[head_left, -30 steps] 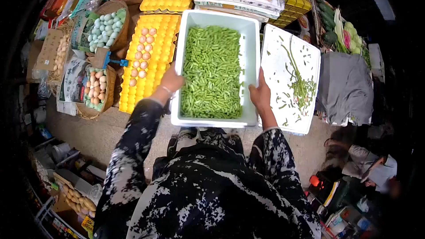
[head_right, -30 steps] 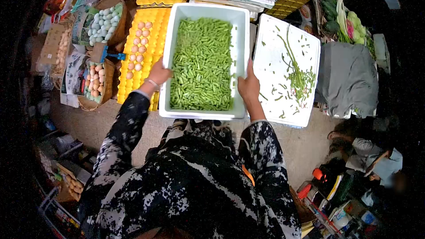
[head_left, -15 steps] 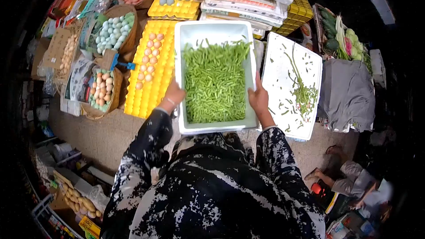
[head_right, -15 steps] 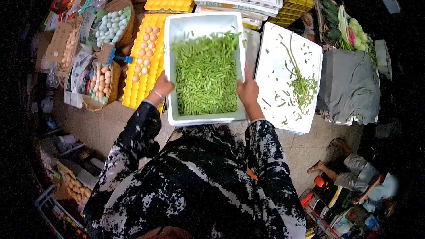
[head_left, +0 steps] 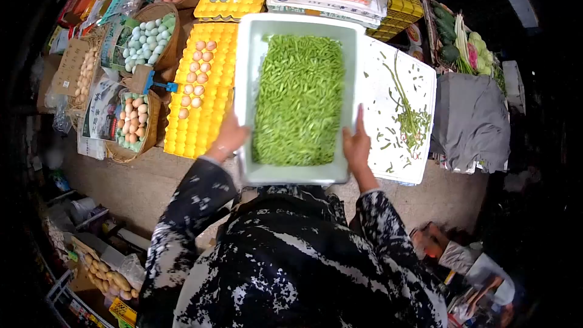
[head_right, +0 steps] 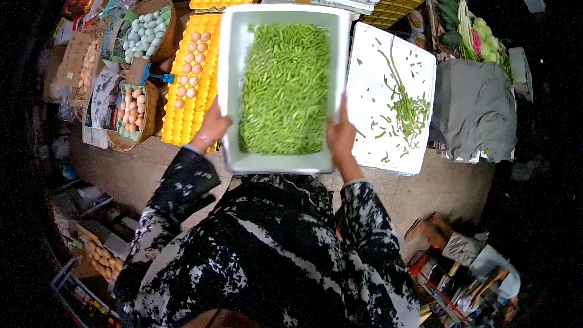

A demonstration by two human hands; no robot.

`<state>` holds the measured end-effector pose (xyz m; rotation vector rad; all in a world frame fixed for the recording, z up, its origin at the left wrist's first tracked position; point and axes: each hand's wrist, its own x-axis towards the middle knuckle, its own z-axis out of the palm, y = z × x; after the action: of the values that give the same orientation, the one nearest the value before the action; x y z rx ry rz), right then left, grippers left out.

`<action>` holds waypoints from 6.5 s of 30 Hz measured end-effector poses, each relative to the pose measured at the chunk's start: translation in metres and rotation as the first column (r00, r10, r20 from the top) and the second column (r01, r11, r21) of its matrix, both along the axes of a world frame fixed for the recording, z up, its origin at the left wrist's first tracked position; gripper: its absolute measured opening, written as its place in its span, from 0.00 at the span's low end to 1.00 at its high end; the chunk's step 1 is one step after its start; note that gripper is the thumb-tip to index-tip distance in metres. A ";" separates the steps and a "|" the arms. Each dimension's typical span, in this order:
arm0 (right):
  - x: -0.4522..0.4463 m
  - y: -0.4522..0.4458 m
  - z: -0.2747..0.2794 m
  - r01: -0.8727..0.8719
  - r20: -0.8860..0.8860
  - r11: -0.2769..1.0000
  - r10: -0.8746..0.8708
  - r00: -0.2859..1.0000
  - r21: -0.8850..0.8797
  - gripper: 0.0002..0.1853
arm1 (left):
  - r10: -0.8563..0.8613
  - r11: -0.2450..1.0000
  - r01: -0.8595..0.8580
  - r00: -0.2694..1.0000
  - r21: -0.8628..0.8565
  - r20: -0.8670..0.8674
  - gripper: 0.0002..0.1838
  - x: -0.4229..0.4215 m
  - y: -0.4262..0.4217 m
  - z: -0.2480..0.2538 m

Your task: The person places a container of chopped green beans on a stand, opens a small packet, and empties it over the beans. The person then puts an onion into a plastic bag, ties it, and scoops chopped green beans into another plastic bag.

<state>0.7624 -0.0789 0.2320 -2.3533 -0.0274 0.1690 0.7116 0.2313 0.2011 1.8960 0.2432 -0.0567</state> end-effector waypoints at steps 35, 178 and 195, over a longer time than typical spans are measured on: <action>0.051 -0.008 -0.053 -0.305 -0.373 0.907 0.186 0.909 -0.289 0.36 | 0.075 0.992 0.010 0.747 0.124 -0.660 0.12 0.015 -0.012 -0.049; -0.654 -0.334 -0.118 0.959 -0.232 -0.249 -0.933 -0.274 -0.133 0.11 | -0.504 -0.041 0.991 0.091 0.129 -0.859 0.14 -0.174 -0.176 -0.185; -0.746 -0.661 -0.134 0.562 0.058 0.237 -0.888 0.456 -0.792 0.10 | -0.529 0.597 0.783 0.220 -0.175 -0.820 0.21 -0.344 -0.463 -0.063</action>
<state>0.0160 -0.7401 0.0976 -2.7032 1.7323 0.2065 0.3672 -0.2313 0.1384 1.9814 0.0015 -1.6674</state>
